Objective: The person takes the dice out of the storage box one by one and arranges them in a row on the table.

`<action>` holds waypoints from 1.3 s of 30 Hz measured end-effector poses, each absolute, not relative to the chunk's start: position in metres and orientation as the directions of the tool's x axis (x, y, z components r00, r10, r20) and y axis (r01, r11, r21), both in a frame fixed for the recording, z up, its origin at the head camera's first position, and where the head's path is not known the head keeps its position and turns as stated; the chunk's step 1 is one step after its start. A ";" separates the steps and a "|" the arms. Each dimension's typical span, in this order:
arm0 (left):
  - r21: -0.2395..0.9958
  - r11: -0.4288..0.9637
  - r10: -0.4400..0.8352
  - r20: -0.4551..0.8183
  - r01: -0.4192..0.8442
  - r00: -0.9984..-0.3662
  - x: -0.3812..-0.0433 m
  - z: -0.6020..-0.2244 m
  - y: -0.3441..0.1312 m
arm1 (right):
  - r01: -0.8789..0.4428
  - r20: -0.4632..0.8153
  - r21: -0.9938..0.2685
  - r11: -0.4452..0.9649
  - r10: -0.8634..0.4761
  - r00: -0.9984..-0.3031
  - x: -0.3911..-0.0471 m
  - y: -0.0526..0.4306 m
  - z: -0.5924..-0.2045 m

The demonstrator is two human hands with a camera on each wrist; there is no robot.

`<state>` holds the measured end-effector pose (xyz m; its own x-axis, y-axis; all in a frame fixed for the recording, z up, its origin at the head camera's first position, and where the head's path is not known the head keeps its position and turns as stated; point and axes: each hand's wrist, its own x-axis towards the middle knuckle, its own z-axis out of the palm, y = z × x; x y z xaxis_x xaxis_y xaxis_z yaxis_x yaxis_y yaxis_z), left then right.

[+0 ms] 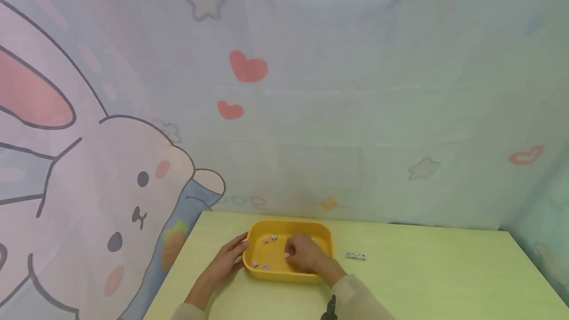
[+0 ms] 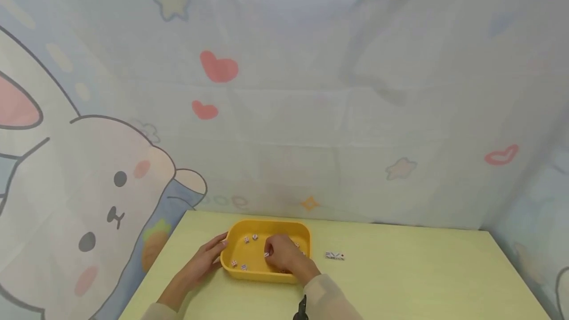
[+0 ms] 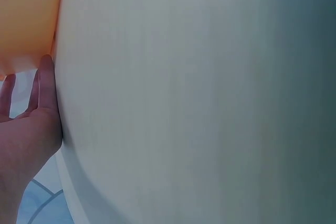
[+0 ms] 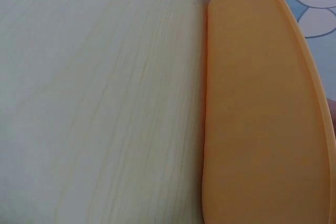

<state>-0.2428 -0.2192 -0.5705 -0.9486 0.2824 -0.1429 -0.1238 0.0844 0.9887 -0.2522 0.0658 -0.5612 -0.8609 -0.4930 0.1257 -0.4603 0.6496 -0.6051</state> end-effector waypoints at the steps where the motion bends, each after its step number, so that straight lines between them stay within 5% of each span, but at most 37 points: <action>1: 0.989 0.084 0.279 -0.144 -0.125 -0.949 -0.243 -0.571 -0.219 | -0.470 0.128 -0.596 0.651 -0.500 -0.856 -0.252 0.065 -0.560; 12: 0.985 0.094 0.250 -0.162 -0.143 -0.955 -0.245 -0.570 -0.224 | -0.488 0.137 -0.602 0.632 -0.521 -0.843 -0.246 0.076 -0.535; 22: 0.989 0.075 0.252 -0.139 -0.124 -0.958 -0.248 -0.568 -0.219 | -0.511 0.288 -0.577 0.637 -0.427 -0.857 -0.238 0.174 -0.504; 30: 0.990 0.070 0.248 -0.135 -0.121 -0.959 -0.250 -0.566 -0.217 | -0.442 0.298 -0.599 0.667 -0.326 -0.897 -0.234 0.254 -0.528; 39: 0.989 0.075 0.237 -0.141 -0.126 -0.961 -0.249 -0.566 -0.215 | -0.372 0.205 -0.589 0.718 -0.313 -0.927 -0.225 0.281 -0.561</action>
